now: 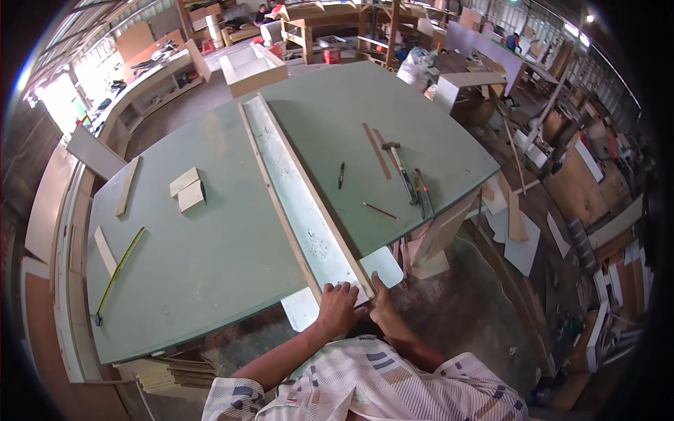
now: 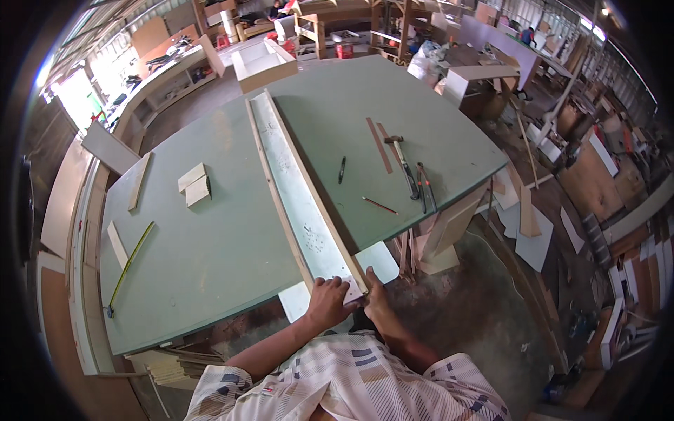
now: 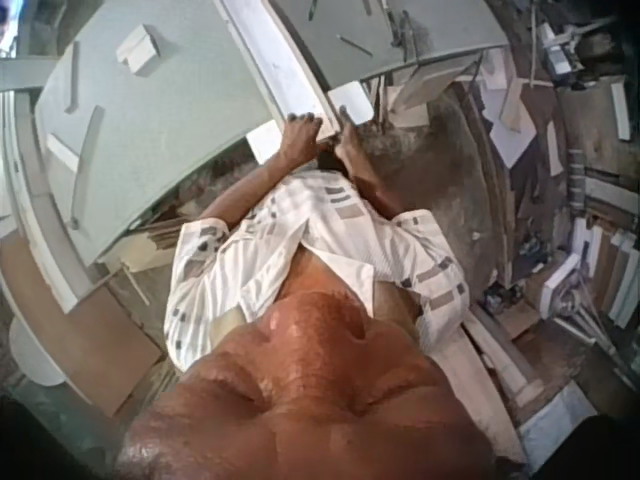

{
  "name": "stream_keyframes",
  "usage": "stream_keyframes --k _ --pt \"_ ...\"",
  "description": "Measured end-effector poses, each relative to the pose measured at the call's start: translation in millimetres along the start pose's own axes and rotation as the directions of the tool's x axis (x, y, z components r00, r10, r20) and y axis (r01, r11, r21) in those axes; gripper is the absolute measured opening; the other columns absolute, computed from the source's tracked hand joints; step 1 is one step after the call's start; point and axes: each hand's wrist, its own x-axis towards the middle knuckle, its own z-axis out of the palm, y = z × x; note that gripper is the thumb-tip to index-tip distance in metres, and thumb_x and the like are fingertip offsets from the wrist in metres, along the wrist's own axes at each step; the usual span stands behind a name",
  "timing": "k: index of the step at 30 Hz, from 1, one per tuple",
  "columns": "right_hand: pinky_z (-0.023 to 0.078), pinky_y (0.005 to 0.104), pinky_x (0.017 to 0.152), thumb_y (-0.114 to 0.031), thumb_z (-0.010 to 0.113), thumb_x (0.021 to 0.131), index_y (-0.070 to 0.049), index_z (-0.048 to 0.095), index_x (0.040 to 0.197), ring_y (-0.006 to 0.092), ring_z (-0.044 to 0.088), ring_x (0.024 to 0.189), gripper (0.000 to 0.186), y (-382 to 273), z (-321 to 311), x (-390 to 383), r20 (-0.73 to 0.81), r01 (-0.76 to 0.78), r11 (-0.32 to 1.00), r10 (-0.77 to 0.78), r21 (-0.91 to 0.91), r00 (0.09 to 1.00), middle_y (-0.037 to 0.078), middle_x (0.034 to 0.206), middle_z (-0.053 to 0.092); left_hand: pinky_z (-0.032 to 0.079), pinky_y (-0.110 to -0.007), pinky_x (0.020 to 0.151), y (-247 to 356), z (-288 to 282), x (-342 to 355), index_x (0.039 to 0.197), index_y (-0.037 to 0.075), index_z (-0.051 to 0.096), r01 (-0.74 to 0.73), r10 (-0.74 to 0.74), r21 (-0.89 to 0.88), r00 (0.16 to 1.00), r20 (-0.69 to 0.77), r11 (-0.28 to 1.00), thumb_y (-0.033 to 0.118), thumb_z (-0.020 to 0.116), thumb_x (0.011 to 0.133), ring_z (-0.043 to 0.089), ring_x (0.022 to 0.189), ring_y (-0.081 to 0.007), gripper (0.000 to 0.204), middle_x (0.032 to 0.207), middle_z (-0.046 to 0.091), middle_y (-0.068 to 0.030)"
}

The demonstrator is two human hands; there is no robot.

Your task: The person positions and marks a wooden guide on a table saw using a tape measure, pen, and hammer, then retrieves a wooden board from storage and aligns it against the guide.

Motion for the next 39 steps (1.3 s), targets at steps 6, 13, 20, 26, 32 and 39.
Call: stream_keyframes --k 6,13,20,26,32,39 --pt "0.058 0.0382 0.075 -0.045 0.064 0.09 -0.007 0.056 0.122 0.0234 0.068 0.092 0.051 25 -58 10 -0.087 0.064 0.991 -0.054 0.119 0.995 0.01 0.107 0.067 0.05 -0.046 0.073 -85 38 8 0.099 0.002 0.058 0.455 -0.554 -0.37 0.802 -0.223 0.81 0.037 0.075 0.076 0.063 0.084 -0.038 0.045 0.095 0.062 -0.0183" --pt "0.057 0.04 0.08 -0.05 0.056 0.094 -0.004 0.05 0.131 0.0261 0.067 0.095 0.06 -5 -47 39 -0.023 0.04 0.996 -0.038 0.081 0.999 0.012 0.111 0.065 0.048 -0.044 0.089 -170 93 61 0.122 -0.003 0.054 0.757 -0.791 -0.352 0.608 0.069 0.551 0.052 0.062 0.086 0.06 0.104 -0.0399 0.066 0.116 0.06 -0.0255" --pt "0.053 0.0367 0.082 -0.058 0.059 0.088 -0.008 0.049 0.135 0.0229 0.064 0.097 0.069 -32 -46 56 -0.153 -0.124 0.992 0.12 -0.02 0.981 0.011 0.115 0.063 0.046 -0.049 0.071 -161 123 115 0.086 0.003 0.047 0.699 -0.798 -0.386 0.539 -0.269 0.602 0.027 0.055 0.092 0.058 0.078 -0.0407 0.026 0.083 0.056 -0.0175" --pt "0.052 0.0395 0.082 -0.061 0.063 0.084 -0.012 0.046 0.139 0.0243 0.063 0.097 0.075 -54 -66 70 -0.231 -0.124 0.992 0.116 -0.02 0.966 0.009 0.12 0.061 0.045 -0.05 0.068 -143 130 151 0.085 0.002 0.047 0.672 -0.791 -0.42 0.544 -0.279 0.61 0.026 0.054 0.093 0.058 0.075 -0.0411 0.026 0.081 0.055 -0.0175" --pt "0.052 0.0418 0.082 -0.057 0.059 0.089 -0.011 0.047 0.136 0.0259 0.062 0.098 0.067 -75 -98 101 -0.135 -0.204 0.957 0.234 0.205 0.963 0.009 0.114 0.063 0.046 -0.049 0.064 -123 128 189 0.085 0.005 0.047 0.683 -0.817 -0.45 0.51 -0.27 0.575 0.024 0.055 0.092 0.058 0.07 -0.0406 0.022 0.079 0.055 -0.0172" --pt "0.051 0.0436 0.084 -0.052 0.062 0.087 -0.006 0.062 0.12 0.0282 0.064 0.095 0.057 -112 -47 46 -0.17 0.062 0.948 -0.121 -0.313 0.978 0.013 0.108 0.066 0.046 -0.055 0.061 -108 133 199 0.088 0.005 0.048 0.711 -0.841 -0.449 0.454 -0.294 0.541 0.027 0.054 0.091 0.059 0.067 -0.0441 0.023 0.082 0.059 -0.0215"
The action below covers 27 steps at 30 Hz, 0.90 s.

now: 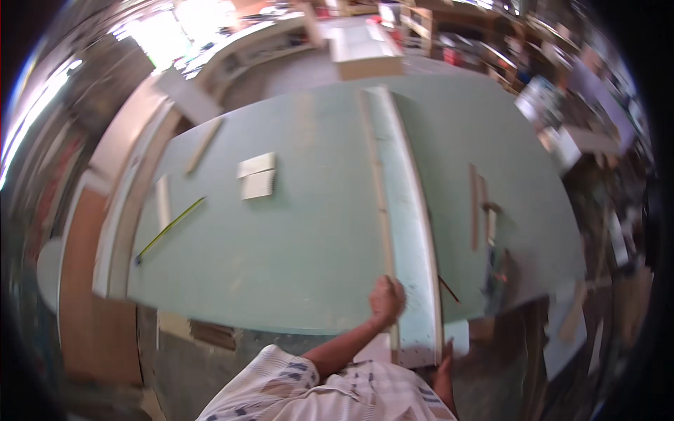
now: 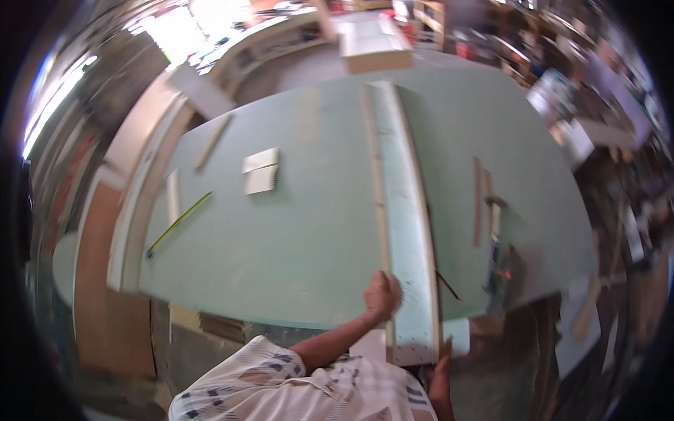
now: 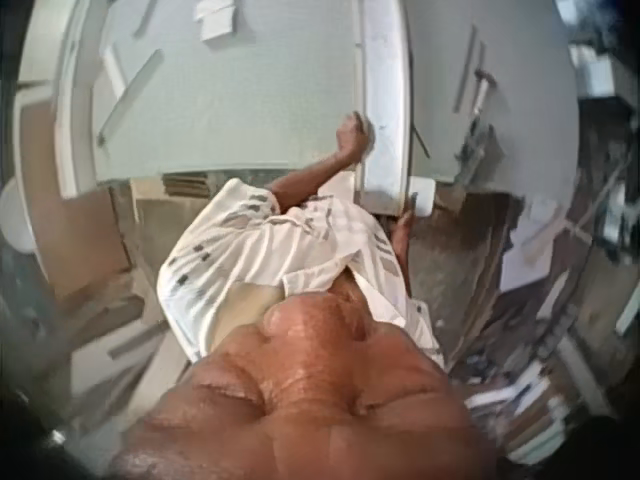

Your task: The person positions and marks a wooden guide on a table saw using a tape measure, pen, and hammer, then retrieves a wooden board from storage and aligns it against the guide.

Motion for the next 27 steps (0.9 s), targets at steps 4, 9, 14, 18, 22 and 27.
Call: stream_keyframes --k 4,9,14,18,22,27 --pt "0.051 0.0429 0.084 -0.051 0.062 0.087 -0.005 0.063 0.117 0.0281 0.064 0.095 0.055 9 5 24 0.036 -0.023 0.978 0.031 -0.207 0.999 0.014 0.106 0.067 0.049 -0.052 0.069 -11 -19 10 0.096 0.002 0.049 -0.022 0.024 -0.019 0.993 0.112 1.0 0.035 0.052 0.094 0.062 0.077 -0.0427 0.033 0.084 0.061 -0.0226" --pt "0.051 0.042 0.083 -0.049 0.063 0.086 -0.004 0.064 0.113 0.0279 0.065 0.093 0.052 17 22 37 0.067 0.029 0.877 0.003 -0.479 0.998 0.015 0.104 0.067 0.05 -0.047 0.075 -42 -80 34 0.093 0.002 0.055 0.078 -0.044 -0.109 0.959 0.282 0.991 0.046 0.049 0.095 0.064 0.084 -0.0388 0.044 0.083 0.064 -0.0202" --pt "0.051 0.0411 0.083 -0.047 0.064 0.085 -0.003 0.066 0.109 0.0278 0.065 0.092 0.05 35 49 37 0.17 0.125 0.71 -0.008 -0.693 0.985 0.016 0.101 0.068 0.049 -0.049 0.069 -148 -157 9 0.082 0.004 0.062 0.209 -0.212 -0.036 0.967 -0.14 0.977 0.039 0.051 0.094 0.064 0.078 -0.0394 0.038 0.08 0.065 -0.0205" --pt "0.05 0.0404 0.082 -0.045 0.065 0.085 -0.002 0.067 0.106 0.0276 0.066 0.091 0.048 62 68 25 0.273 0.205 0.542 0.048 -0.815 0.961 0.017 0.099 0.068 0.048 -0.051 0.066 -252 -234 -68 0.075 0.004 0.062 0.501 -0.45 -0.002 0.775 -0.444 0.865 0.034 0.053 0.091 0.063 0.073 -0.0404 0.035 0.075 0.065 -0.0201" --pt "0.05 0.0397 0.082 -0.043 0.066 0.084 -0.001 0.068 0.103 0.0275 0.066 0.09 0.047 106 92 -2 0.363 0.296 0.345 0.15 -0.891 0.92 0.018 0.097 0.068 0.049 -0.053 0.067 -369 -277 -186 0.079 0.004 0.066 0.805 -0.663 0.004 0.492 -0.564 0.594 0.033 0.055 0.087 0.064 0.077 -0.0425 0.032 0.078 0.066 -0.022" --pt "0.05 0.0388 0.081 -0.041 0.067 0.084 0.0 0.069 0.099 0.0274 0.067 0.089 0.044 174 118 -47 0.42 0.411 0.098 0.31 -0.907 0.853 0.02 0.095 0.069 0.053 -0.043 0.078 -471 -304 -353 0.091 -0.001 0.071 0.996 -0.995 -0.016 0.092 0.04 0.092 0.028 0.065 0.076 0.068 0.096 -0.0334 0.034 0.097 0.07 -0.02"
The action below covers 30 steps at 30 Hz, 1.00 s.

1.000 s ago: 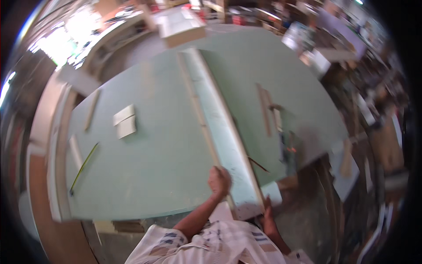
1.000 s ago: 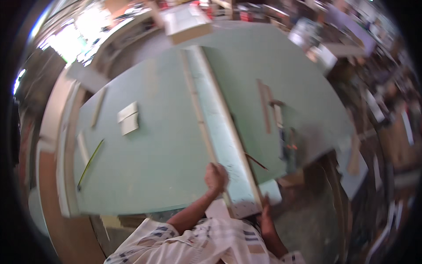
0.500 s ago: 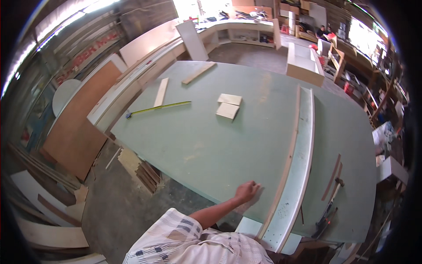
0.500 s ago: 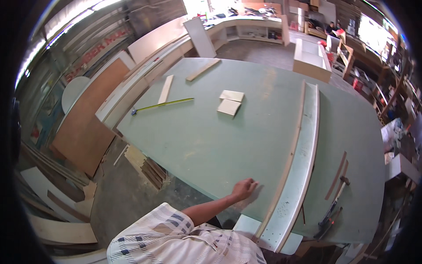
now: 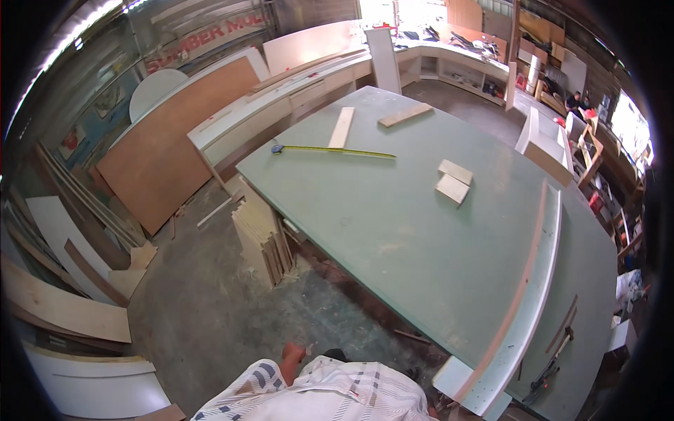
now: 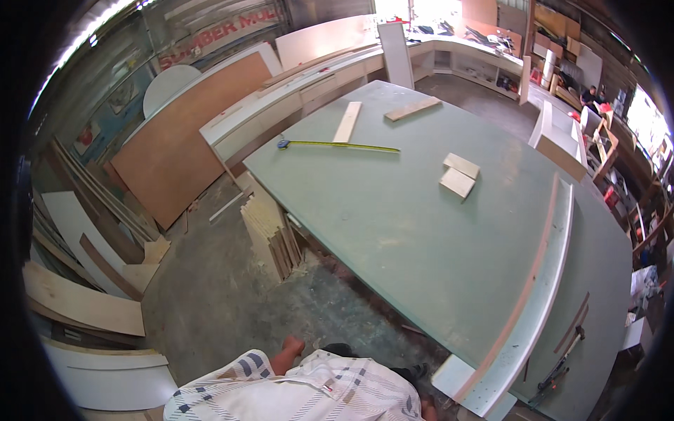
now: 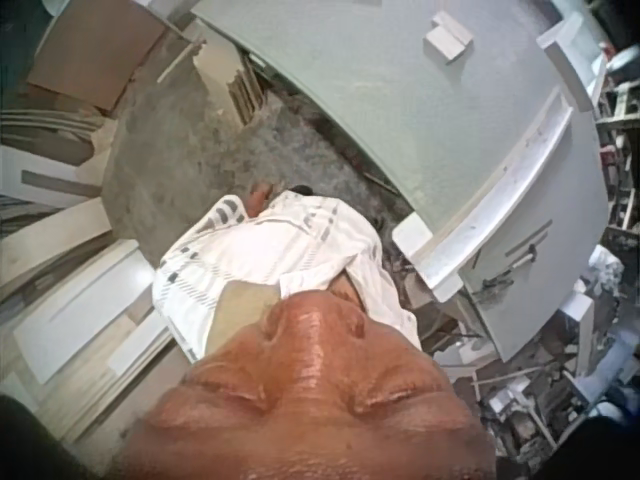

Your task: The person positions and marks a wooden guide on a table saw using a tape measure, pen, and hammer, then retrieves a wooden board from storage and aligns it against the guide.

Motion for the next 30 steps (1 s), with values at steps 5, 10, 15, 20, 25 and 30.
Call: stream_keyframes --k 5,10,15,20,25,30 --pt "0.05 0.0379 0.081 -0.039 0.068 0.083 0.002 0.07 0.095 0.0272 0.067 0.088 0.043 -44 69 0 0.178 0.096 0.97 -0.056 -0.223 0.982 0.021 0.092 0.069 0.056 -0.038 0.072 -100 -13 58 0.089 -0.003 0.072 -0.065 0.062 0.021 0.992 0.106 0.998 0.022 0.065 0.071 0.072 0.078 -0.029 0.032 0.09 0.071 -0.0219" --pt "0.05 0.0372 0.08 -0.038 0.069 0.083 0.003 0.071 0.092 0.0271 0.067 0.087 0.041 -111 111 14 0.278 0.193 0.917 -0.095 -0.349 0.956 0.022 0.09 0.07 0.058 -0.037 0.065 -126 -44 104 0.093 -0.005 0.07 0.112 -0.054 -0.261 0.974 0.22 0.959 0.02 0.062 0.073 0.072 0.071 -0.0302 0.033 0.096 0.07 -0.0214" --pt "0.05 0.0357 0.08 -0.035 0.069 0.083 0.002 0.071 0.1 0.0257 0.068 0.09 0.041 -186 135 28 0.398 0.274 0.931 -0.162 -0.242 0.903 0.019 0.092 0.071 0.058 -0.038 0.066 -80 -84 130 0.097 -0.004 0.07 0.005 0.025 -0.184 0.987 0.161 0.983 0.024 0.059 0.077 0.072 0.076 -0.0318 0.036 0.099 0.069 -0.0216" --pt "0.05 0.0342 0.082 -0.037 0.067 0.085 0.0 0.07 0.103 0.0202 0.065 0.089 0.041 -221 173 74 0.672 0.555 0.799 -0.281 -0.231 0.685 0.015 0.092 0.072 0.054 -0.043 0.08 -44 -99 178 0.098 -0.001 0.07 -0.091 0.107 -0.225 0.993 0.058 0.97 0.031 0.058 0.079 0.069 0.087 -0.0348 0.039 0.104 0.068 -0.0229" --pt "0.05 0.0295 0.074 -0.028 0.068 0.086 0.004 0.071 0.096 0.0148 0.063 0.08 0.034 -329 176 78 0.668 0.52 0.844 -0.312 -0.132 0.676 0.01 0.084 0.071 0.052 -0.044 0.078 -12 -133 216 0.086 0.002 0.071 -0.11 0.107 -0.339 0.994 -0.026 0.935 0.037 0.062 0.079 0.068 0.087 -0.0363 0.037 0.093 0.07 -0.0208" --pt "0.05 0.031 0.069 -0.026 0.067 0.083 0.003 0.07 0.088 0.013 0.062 0.078 0.03 -378 170 113 0.737 0.421 0.894 -0.181 -0.152 0.651 0.009 0.082 0.07 0.05 -0.047 0.07 71 -219 261 0.077 0.001 0.069 -0.337 0.204 -0.371 0.913 -0.354 0.865 0.038 0.065 0.08 0.067 0.076 -0.0384 0.038 0.077 0.067 -0.0219"
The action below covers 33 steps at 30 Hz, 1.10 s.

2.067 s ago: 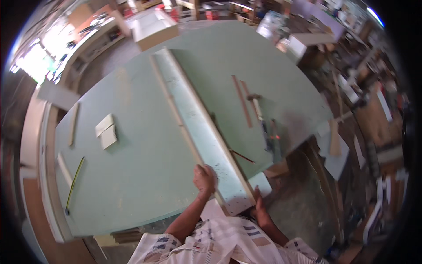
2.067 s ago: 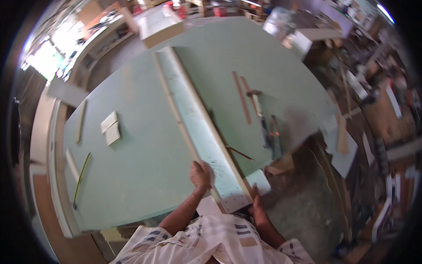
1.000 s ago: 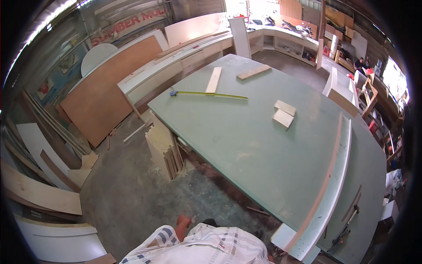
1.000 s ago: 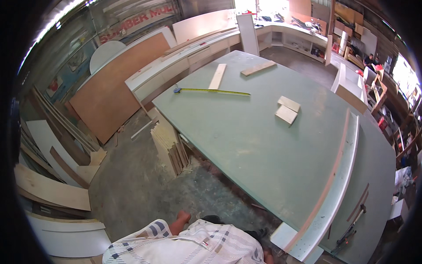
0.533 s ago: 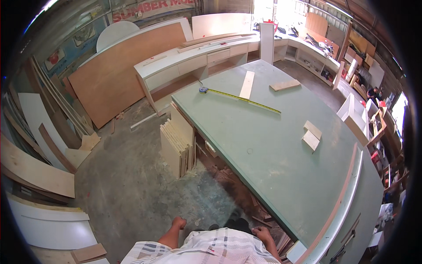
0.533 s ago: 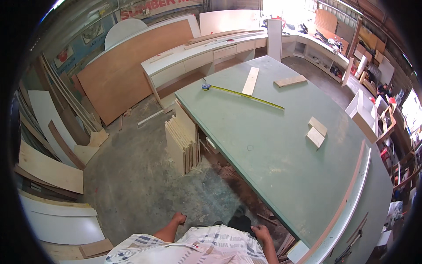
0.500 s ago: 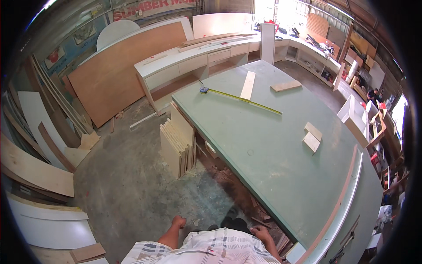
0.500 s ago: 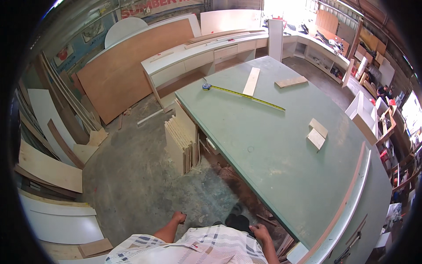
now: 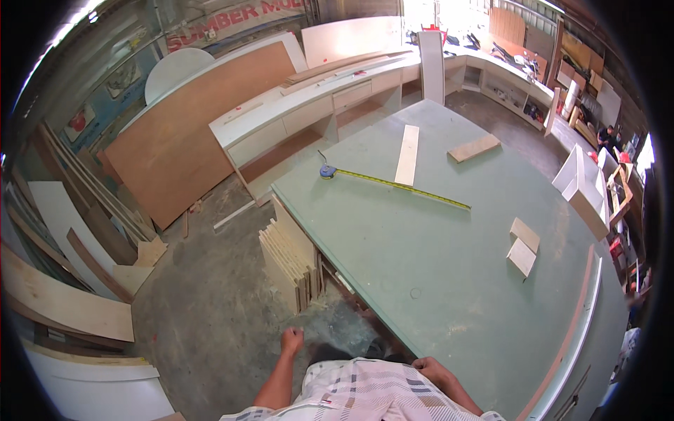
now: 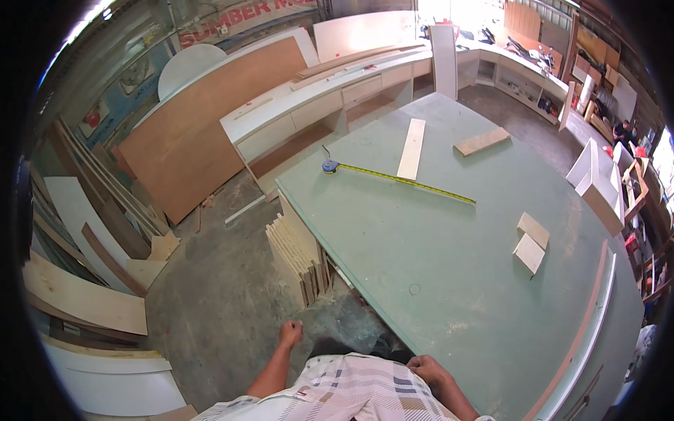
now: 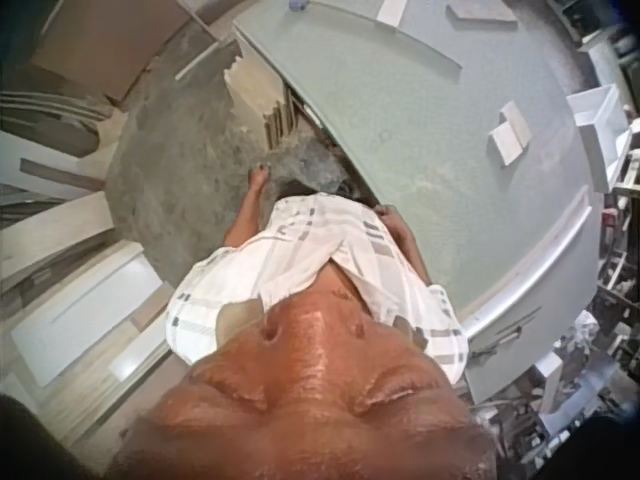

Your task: The person positions and marks a wooden guide on a table saw using a tape measure, pen, and hammer, then retrieves a wooden board from storage and aligns it against the guide.

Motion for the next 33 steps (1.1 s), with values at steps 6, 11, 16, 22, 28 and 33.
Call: stream_keyframes --k 6,11,16,22,28,33 --pt "0.049 0.0352 0.07 -0.024 0.067 0.079 0.001 0.068 0.087 0.0253 0.065 0.077 0.026 -30 -9 -10 -0.255 0.027 0.996 -0.048 -0.085 0.966 0.016 0.082 0.067 0.047 -0.049 0.071 221 -48 105 0.089 0.001 0.066 -0.257 0.246 -0.057 0.957 -0.157 0.965 0.032 0.062 0.087 0.063 0.085 -0.0395 0.031 0.084 0.065 -0.021" --pt "0.049 0.0365 0.071 -0.029 0.069 0.08 -0.002 0.069 0.085 0.0264 0.065 0.078 0.028 -35 3 -18 -0.564 -0.108 0.989 0.145 0.098 0.813 0.015 0.082 0.067 0.048 -0.047 0.083 381 -26 215 0.096 0.003 0.066 -0.476 0.495 0.149 0.857 -0.141 0.867 0.028 0.062 0.086 0.061 0.097 -0.0379 0.027 0.112 0.06 -0.0203" --pt "0.05 0.0367 0.071 -0.034 0.069 0.082 -0.004 0.069 0.088 0.0252 0.065 0.078 0.03 -59 18 -7 -0.763 -0.183 0.959 0.282 0.215 0.581 0.013 0.083 0.069 0.033 -0.046 0.111 442 2 373 0.128 0.003 0.054 -0.592 0.67 0.382 0.735 -0.104 0.71 0.028 0.073 0.071 0.04 0.132 -0.0387 0.065 0.136 0.049 -0.0223" --pt "0.051 0.0335 0.072 -0.028 0.071 0.083 -0.002 0.07 0.094 0.019 0.064 0.078 0.027 -61 103 -23 -0.752 -0.14 0.82 0.567 0.555 0.336 0.011 0.085 0.069 0.041 -0.05 0.102 491 40 420 0.14 0.014 0.043 -0.645 0.744 0.599 0.658 0.119 0.475 0.044 0.075 0.074 0.04 0.131 -0.0393 0.079 0.143 0.038 -0.0235" --pt "0.051 0.0312 0.066 -0.026 0.071 0.085 -0.002 0.069 0.094 0.0151 0.063 0.072 0.025 -50 179 -23 -0.688 -0.156 0.722 0.69 0.674 0.222 0.007 0.082 0.069 0.048 -0.049 0.09 486 50 459 0.131 0.009 0.05 -0.728 0.802 0.554 0.573 0.168 0.404 0.03 0.065 0.086 0.052 0.114 -0.0398 0.052 0.127 0.048 -0.0212" --pt "0.05 0.0275 0.061 -0.026 0.07 0.087 -0.004 0.069 0.094 0.0116 0.062 0.068 0.023 -56 164 -21 -0.603 0.066 0.62 0.726 0.782 0.33 0.004 0.08 0.068 0.048 -0.049 0.086 493 52 436 0.118 0.006 0.057 -0.73 0.764 0.536 0.606 0.221 0.424 0.029 0.063 0.087 0.056 0.106 -0.0378 0.039 0.124 0.052 -0.0176"
